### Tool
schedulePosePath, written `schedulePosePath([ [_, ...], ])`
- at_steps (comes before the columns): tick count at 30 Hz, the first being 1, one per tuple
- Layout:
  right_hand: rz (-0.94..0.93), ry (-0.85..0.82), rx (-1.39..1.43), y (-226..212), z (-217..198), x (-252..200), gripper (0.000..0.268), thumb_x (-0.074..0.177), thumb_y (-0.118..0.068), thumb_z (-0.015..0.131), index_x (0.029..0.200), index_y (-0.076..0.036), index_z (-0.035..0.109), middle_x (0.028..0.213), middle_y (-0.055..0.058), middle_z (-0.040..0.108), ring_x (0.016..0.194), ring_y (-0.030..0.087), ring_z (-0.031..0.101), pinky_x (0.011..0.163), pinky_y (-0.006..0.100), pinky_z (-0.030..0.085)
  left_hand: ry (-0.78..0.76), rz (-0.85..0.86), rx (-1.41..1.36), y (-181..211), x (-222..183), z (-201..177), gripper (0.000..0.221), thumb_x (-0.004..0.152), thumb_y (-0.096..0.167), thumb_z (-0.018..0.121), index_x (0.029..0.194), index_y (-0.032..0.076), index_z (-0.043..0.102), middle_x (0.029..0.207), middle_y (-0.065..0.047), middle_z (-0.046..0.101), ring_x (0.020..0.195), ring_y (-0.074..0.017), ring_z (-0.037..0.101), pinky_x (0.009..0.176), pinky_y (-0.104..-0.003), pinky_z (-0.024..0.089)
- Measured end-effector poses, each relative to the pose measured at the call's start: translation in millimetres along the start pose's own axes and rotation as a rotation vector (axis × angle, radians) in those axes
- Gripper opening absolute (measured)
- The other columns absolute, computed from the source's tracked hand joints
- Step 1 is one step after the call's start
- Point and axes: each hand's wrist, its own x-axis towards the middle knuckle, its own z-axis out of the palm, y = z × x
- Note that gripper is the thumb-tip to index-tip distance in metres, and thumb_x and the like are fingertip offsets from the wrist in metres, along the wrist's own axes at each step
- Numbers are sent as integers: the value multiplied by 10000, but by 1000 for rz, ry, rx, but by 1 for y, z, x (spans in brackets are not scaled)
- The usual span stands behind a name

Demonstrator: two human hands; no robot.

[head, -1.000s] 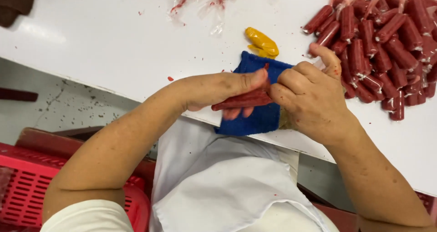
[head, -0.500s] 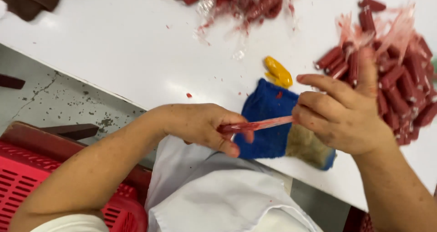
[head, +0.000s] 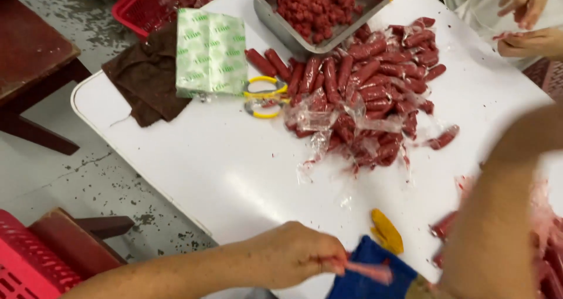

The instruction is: Manually cleaning and sorting small sausages on a production table using a cloth

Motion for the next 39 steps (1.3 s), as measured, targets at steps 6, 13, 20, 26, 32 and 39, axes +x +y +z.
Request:
schedulePosePath([
  [6,607,-1020,1274,-168,-17,118,750,847,33,729,1488,-45,346,1340,221,319,1150,319,459,979,304,519,149,437,588,-13,35,-24,224,1058,238,472,1057,150,679,835,-30,614,793,-255,630,839,-439,451],
  [13,708,-963,2448,-112,-182,-15,451,932,-470,496,1007,-77,704,1245,114,642,1218,261,561,1171,511,252,767,410,306,-31,77,-24,140,911,81,675,1020,162,707,1049,-19,600,890,-222,665,794,-324,539],
  [20,870,-933,1992,-25,-274,-35,305,898,-64,437,633,-36,585,1136,189,667,1498,415,360,1196,592,-124,346,518,-258,10,90,59,70,989,78,636,965,83,701,851,-93,731,690,-205,737,681,-311,593],
  [26,530,-964,1613,31,-323,-84,167,975,-162,472,863,-106,583,1374,134,567,1531,419,278,1126,697,-174,332,618,379,22,62,95,154,1020,99,543,998,100,695,760,-66,664,675,-293,695,639,-397,586],
  [32,408,-725,1388,27,-369,-112,242,1040,-281,458,963,-192,668,1321,51,585,1277,331,524,1025,556,301,403,-254,-667,5,11,97,834,929,679,340,1516,99,219,1343,-262,617,736,-311,760,522,-375,652],
  [39,166,-852,1636,-19,-413,-130,200,984,-241,522,1111,-142,641,1163,48,587,976,269,517,852,424,399,84,-867,-1075,-64,-25,197,102,999,126,620,1051,39,627,766,-160,730,658,-285,754,520,-440,624],
])
